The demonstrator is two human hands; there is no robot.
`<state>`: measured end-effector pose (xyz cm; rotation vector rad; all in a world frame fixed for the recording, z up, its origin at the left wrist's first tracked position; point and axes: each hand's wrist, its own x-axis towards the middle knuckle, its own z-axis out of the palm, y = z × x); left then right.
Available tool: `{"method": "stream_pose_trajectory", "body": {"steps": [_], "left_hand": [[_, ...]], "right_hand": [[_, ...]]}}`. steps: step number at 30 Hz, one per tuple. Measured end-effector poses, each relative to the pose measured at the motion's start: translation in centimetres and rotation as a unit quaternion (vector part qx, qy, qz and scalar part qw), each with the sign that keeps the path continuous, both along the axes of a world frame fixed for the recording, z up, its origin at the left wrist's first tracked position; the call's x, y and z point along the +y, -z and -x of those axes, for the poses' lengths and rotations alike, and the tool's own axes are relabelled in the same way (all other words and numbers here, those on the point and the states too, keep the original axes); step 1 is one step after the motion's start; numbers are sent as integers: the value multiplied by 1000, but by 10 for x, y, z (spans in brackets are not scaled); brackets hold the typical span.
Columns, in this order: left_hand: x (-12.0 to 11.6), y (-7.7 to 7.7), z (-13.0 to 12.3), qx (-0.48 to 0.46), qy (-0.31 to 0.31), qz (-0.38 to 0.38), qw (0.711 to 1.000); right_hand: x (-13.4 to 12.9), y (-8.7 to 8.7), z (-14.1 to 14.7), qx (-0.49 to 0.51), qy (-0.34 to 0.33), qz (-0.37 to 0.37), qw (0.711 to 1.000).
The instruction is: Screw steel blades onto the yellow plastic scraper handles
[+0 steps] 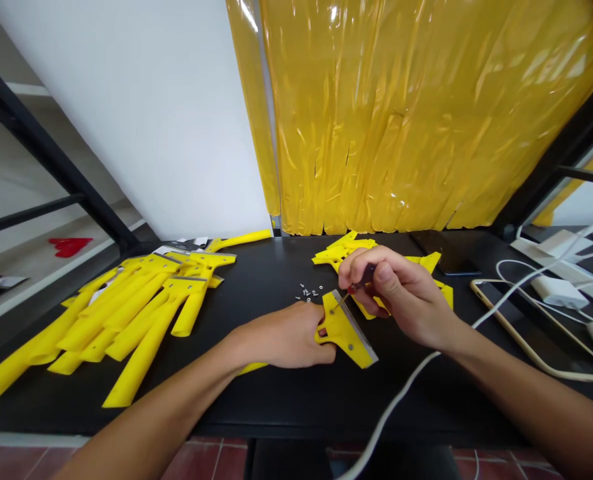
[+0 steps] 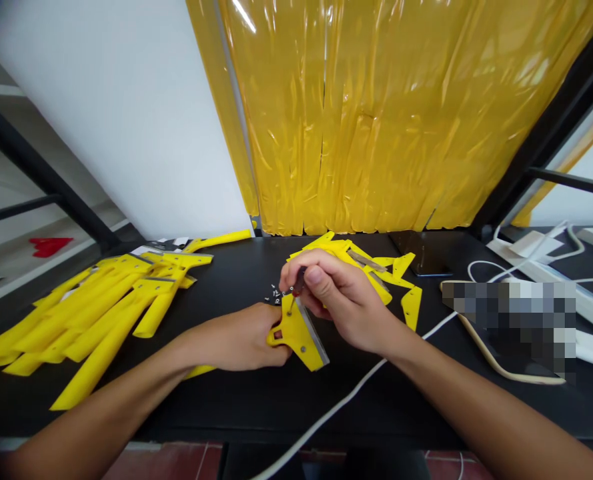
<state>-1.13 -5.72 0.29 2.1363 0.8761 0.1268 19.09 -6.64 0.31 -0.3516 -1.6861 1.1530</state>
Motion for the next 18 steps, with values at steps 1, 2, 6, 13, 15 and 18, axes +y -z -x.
{"method": "stream_pose_trajectory", "body": {"steps": [1,2,6,13,15,18], "left_hand": [[-1,1,-1,16,-16,-30,999],[-1,3,-1,36,-35,-60,997],[5,9,0,138,-111,-189,966],[5,5,4,182,-83,-422,884],[3,3,3,172,-60,-448,875],[2,3,1,173,-40,-481,858]], "right_hand": [[-1,1,1,-2,-1,5,1000],[-2,2,2,-6,0,9,1000],[-7,7,8,-31,18,0,999],[-6,12,11,-9,91,-25,996],[-3,10,8,18,122,-14,992],[1,4,2,0,180,-38,983]]}}
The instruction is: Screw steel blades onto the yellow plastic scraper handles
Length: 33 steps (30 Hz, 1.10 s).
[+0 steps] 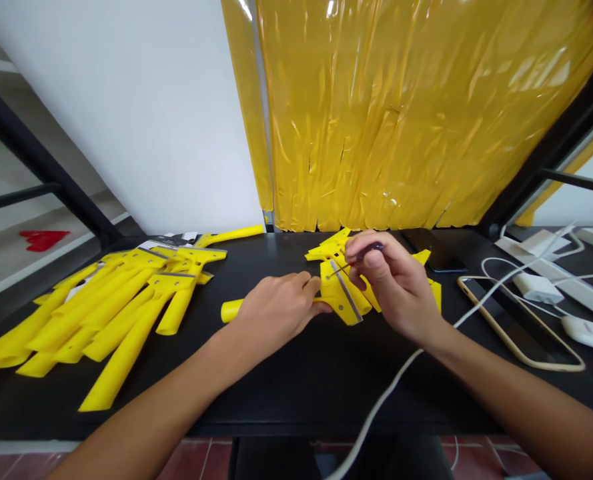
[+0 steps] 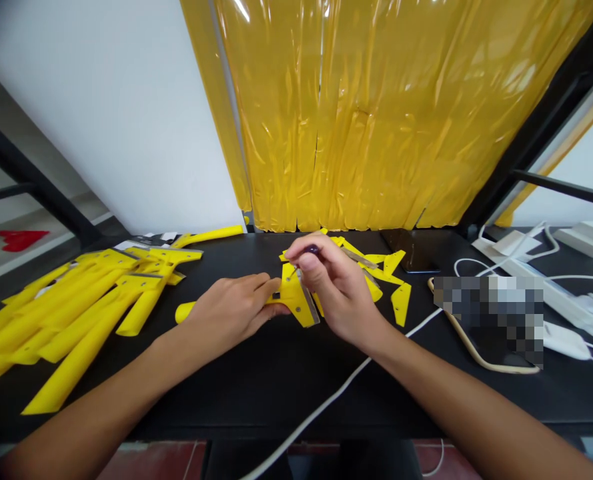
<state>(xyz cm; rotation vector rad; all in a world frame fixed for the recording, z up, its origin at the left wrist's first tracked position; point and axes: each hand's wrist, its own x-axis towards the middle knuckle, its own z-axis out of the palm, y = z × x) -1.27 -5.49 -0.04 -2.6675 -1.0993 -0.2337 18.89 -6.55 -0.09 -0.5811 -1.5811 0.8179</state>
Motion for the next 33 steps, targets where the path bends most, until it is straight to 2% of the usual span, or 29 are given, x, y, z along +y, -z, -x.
{"method": "stream_pose_trajectory", "body": {"steps": [2,4,8,14,19,22,28,33], "left_hand": [[1,2,-1,13,12,-10,1000],[2,6,-1,25,37,-11,999],[3,12,-2,34,88,-13,995],[7,12,-1,18,83,0,996],[10,17,-1,15,91,-2,996],[10,18,-1,8,87,-1,996],[8,14,-1,8,92,8,996],[9,16,0,-5,77,22,997]], "right_hand": [[3,-3,-4,-41,12,-12,999],[4,-5,-6,-55,-15,9,998],[4,-4,-4,-1,-94,77,993],[4,-2,-3,46,-117,75,989],[3,-4,-5,9,-85,88,992],[4,-3,-5,35,-93,103,990],[8,-5,-3,75,-41,109,990],[8,-5,-3,89,-63,127,986]]}}
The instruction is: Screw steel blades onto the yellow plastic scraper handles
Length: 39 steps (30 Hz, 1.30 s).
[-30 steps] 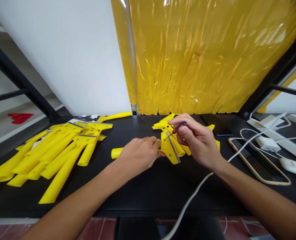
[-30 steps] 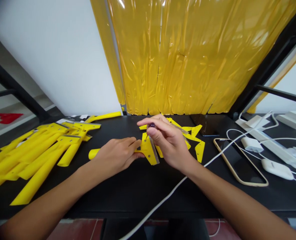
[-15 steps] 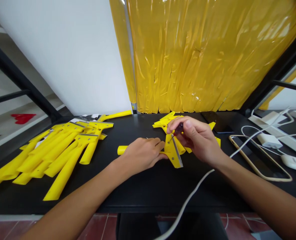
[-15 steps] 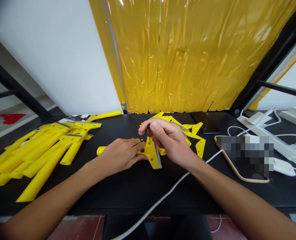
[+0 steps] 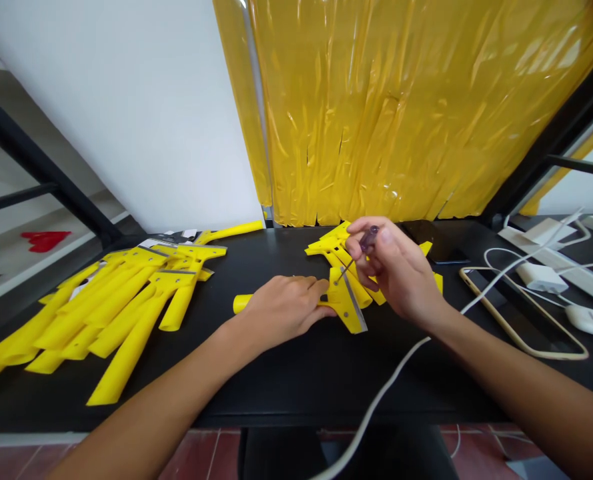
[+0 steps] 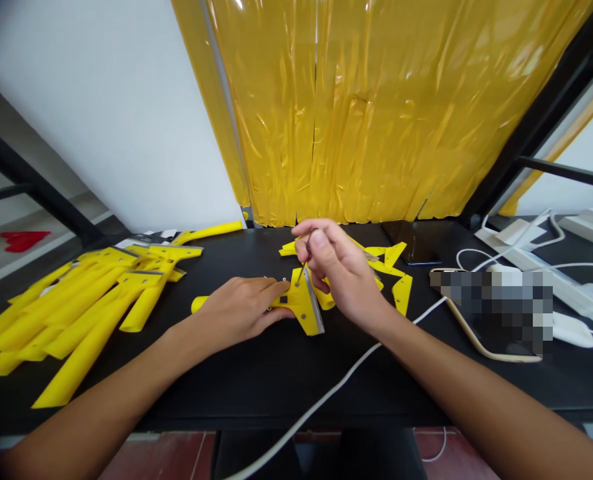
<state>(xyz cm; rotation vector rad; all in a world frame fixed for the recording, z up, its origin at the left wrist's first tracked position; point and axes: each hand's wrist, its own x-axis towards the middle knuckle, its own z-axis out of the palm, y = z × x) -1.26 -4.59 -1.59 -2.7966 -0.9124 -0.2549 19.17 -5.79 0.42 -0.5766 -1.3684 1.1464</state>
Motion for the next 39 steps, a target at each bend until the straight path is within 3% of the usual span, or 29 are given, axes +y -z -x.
{"method": "stream_pose_trajectory", "body": {"steps": [7,11,17,23,36,39], "left_hand": [[0,1,1,-6,4,14,1000],[-1,-1,1,-7,-1,24,1000],[-1,-1,1,-7,8,19,1000],[-1,-1,1,1,-5,22,1000],[2,-2,2,18,-12,10,1000],[2,-2,2,24,-14,11,1000]], "right_hand": [[0,0,-1,-59,9,-15,998],[1,2,-1,-34,-2,-21,999],[2,3,-2,-49,34,-12,998],[2,3,-1,-19,-1,-18,1000],[6,3,-4,-55,35,-24,998],[8,2,-6,-58,14,-20,998]]}}
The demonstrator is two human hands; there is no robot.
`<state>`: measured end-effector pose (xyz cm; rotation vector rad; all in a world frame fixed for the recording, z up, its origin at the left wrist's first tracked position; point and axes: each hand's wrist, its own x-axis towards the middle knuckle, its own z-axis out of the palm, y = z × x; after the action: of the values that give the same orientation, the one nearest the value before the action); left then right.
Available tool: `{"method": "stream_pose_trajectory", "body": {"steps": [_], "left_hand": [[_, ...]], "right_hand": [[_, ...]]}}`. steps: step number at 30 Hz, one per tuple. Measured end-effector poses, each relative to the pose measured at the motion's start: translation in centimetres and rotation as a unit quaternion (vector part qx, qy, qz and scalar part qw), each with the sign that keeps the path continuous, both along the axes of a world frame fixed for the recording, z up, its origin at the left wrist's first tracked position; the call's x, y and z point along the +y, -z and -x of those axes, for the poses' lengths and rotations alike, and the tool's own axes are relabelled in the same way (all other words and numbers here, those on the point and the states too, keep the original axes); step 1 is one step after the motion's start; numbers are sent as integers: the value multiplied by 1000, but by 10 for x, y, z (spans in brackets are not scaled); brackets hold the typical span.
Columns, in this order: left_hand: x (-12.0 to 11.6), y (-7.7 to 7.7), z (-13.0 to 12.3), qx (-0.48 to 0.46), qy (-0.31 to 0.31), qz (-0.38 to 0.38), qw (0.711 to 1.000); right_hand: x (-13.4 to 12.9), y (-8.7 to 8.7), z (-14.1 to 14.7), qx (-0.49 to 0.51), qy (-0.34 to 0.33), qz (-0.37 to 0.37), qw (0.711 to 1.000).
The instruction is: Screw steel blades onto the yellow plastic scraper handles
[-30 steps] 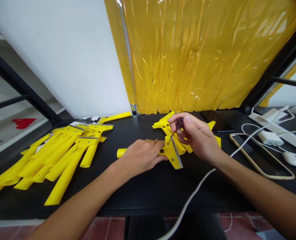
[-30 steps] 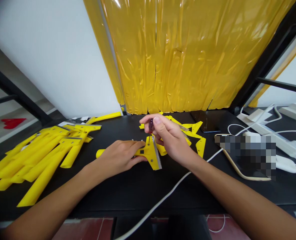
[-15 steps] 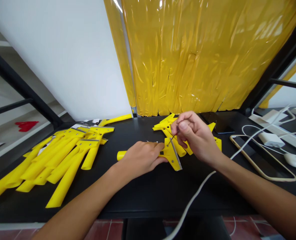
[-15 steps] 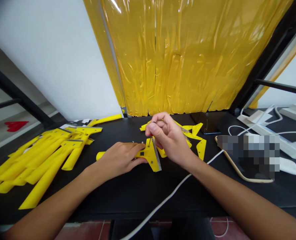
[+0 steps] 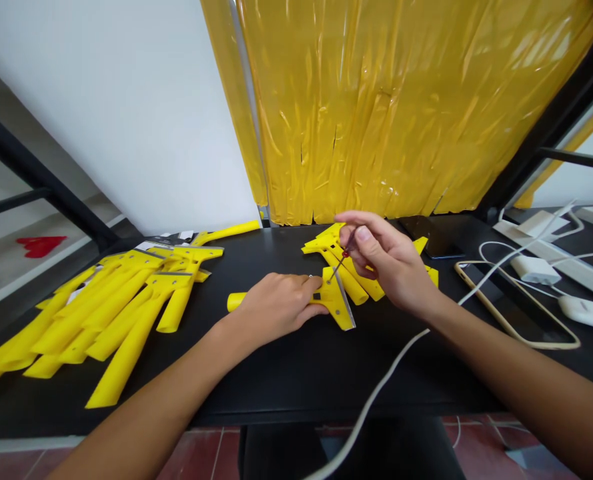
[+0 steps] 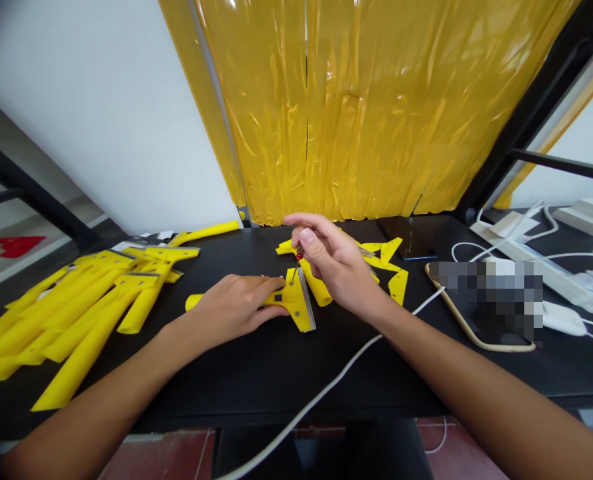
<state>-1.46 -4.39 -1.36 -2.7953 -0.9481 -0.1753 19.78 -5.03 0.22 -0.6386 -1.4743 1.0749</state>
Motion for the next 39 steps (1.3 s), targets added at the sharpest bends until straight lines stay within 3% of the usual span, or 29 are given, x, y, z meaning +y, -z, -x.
{"method": "stream_pose_trajectory", "body": {"steps": [4,10,15,22,28,31,33,35,37,39], "left_hand": [[0,0,0,8,-2,2,1000],[3,3,2,-6,-5,-4,1000],[3,3,2,-12,-1,-4,1000],[5,0,3,-36,-9,-8,999],[7,3,3,-42,1,0,999],[9,4,4,-45,-6,4,999],[11,3,6,-44,-17,9,999],[13,2,7,-45,-35,19,998],[15,0,9,-57,-56,24,996],[16,-1,11,-77,-69,20,994]], "right_hand": [[0,0,1,10,-51,4,999],[-2,-1,0,-39,-3,-46,998],[-3,-1,2,-10,-31,-5,999],[2,0,1,47,88,0,995],[4,-3,0,23,-16,-10,1000],[0,-8,-2,10,91,-76,993],[0,-12,-7,-13,199,-144,969],[2,-13,-12,-78,268,-179,943],[7,-10,-17,-183,284,-157,928],[13,-4,-20,-299,258,-89,915]]}}
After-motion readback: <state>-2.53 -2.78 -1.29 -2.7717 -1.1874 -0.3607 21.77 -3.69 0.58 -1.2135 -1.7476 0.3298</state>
